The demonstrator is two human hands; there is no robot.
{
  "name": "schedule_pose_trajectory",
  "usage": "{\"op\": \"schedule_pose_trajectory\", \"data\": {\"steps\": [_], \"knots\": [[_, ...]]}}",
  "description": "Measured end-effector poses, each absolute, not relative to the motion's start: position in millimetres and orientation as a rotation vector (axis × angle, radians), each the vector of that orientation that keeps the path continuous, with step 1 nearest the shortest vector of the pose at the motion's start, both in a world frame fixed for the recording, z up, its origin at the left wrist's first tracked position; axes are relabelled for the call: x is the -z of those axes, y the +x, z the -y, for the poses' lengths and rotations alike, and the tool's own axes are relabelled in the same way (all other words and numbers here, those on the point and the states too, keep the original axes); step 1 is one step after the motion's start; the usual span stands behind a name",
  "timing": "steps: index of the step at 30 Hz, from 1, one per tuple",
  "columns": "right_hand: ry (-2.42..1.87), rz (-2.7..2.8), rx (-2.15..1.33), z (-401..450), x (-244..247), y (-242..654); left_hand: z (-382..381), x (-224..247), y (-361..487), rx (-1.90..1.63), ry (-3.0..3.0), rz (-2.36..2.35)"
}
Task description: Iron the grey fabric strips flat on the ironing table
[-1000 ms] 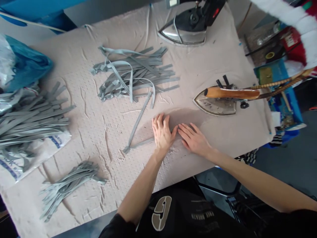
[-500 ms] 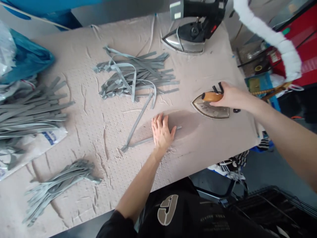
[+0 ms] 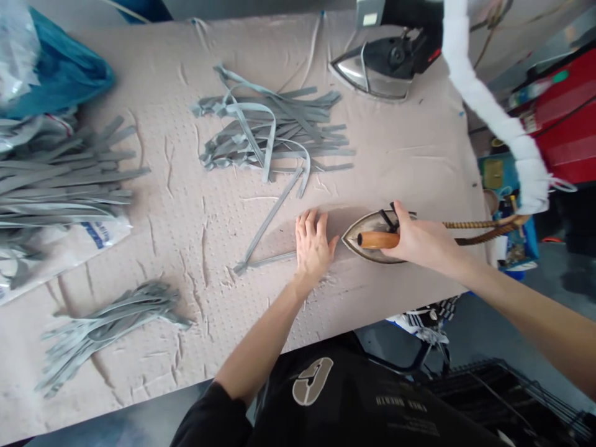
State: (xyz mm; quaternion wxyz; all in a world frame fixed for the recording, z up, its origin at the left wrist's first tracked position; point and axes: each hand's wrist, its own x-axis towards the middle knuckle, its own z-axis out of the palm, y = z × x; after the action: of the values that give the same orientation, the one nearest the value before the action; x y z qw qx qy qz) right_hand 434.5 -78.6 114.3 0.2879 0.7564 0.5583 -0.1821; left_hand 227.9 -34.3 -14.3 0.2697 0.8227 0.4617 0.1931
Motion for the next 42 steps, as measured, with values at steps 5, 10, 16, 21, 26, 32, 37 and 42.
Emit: {"op": "schedule_pose_trajectory", "data": {"steps": [5,10,16,21,26,32,37,42], "knots": [[2.008,-1.554,0.467,70,-112,414,30,14,213,-0.547,2.179,-1.278],[1.985,-1.637,0.457,60,-111,391,24,17,181,-0.555,2.200,-1.305],[1.958,-1.621,0.447,59,-112,391,22,19,153,-0.532,2.249,-1.259],[1.908,-1.572,0.458,55,-112,385,21,17,150,-0.518,2.213,-1.286],[1.886,-1.621,0.467,45,-109,360,18,13,141,-0.480,2.207,-1.309],[1.892,-1.637,0.502,40,-111,347,14,13,108,-0.463,2.176,-1.378],[1.877,-1.614,0.495,36,-112,339,15,15,87,-0.470,2.155,-1.433],[1.868,-1.707,0.501,26,-111,310,17,14,72,-0.505,2.159,-1.451]]}}
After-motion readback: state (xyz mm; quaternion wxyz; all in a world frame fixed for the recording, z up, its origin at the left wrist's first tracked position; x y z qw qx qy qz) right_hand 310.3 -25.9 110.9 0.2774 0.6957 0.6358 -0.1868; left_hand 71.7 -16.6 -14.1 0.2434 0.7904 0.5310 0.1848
